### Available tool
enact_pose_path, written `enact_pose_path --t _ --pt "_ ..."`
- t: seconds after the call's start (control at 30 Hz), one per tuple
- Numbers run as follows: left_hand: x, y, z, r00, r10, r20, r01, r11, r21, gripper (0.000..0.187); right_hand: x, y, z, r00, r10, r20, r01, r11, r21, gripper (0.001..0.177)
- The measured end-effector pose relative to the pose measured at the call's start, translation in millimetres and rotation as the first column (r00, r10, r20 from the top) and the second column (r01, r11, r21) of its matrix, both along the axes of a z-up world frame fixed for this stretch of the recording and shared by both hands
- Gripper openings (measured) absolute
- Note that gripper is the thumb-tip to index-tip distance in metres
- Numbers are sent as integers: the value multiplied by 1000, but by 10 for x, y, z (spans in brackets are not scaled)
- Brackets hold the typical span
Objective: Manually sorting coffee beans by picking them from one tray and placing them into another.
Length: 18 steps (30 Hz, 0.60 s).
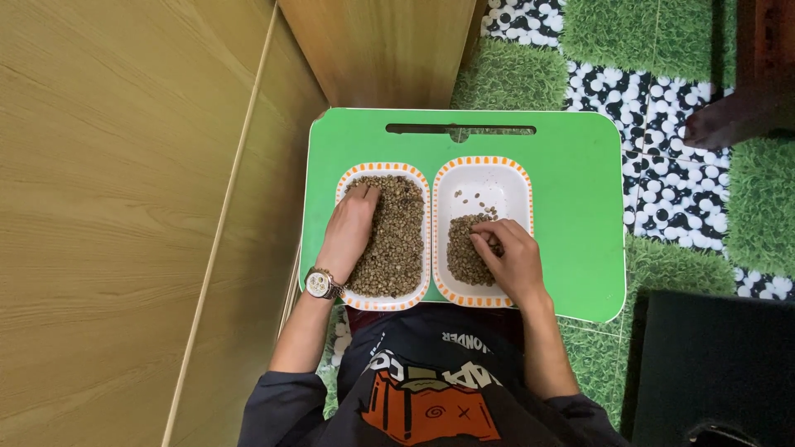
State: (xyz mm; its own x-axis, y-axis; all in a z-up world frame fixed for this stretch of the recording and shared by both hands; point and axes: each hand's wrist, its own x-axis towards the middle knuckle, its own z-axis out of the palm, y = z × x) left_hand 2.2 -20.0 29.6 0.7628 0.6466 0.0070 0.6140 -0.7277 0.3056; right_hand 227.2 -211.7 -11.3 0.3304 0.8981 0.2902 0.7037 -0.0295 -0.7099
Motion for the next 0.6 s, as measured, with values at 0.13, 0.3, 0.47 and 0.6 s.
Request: enact_pose_path --t 0.13,0.3,0.47,0.6 --pt "4 7 -33 1000 -2 3 2 1000 24 17 -4 5 10 1000 5 -4 -5 1000 3 12" --pt "1 28 -122 1000 4 15 -4 1000 20 8 -7 2 -1 1000 3 -23 -3 1000 1 11" --pt "-11 27 -128 998 -14 55 13 1000 18 7 -5 4 -7 1000 8 -27 -8 1000 3 12" --pt "30 -67 -251 989 -46 139 49 999 -20 11 -10 21 -27 1000 0 -13 1 1000 5 10"
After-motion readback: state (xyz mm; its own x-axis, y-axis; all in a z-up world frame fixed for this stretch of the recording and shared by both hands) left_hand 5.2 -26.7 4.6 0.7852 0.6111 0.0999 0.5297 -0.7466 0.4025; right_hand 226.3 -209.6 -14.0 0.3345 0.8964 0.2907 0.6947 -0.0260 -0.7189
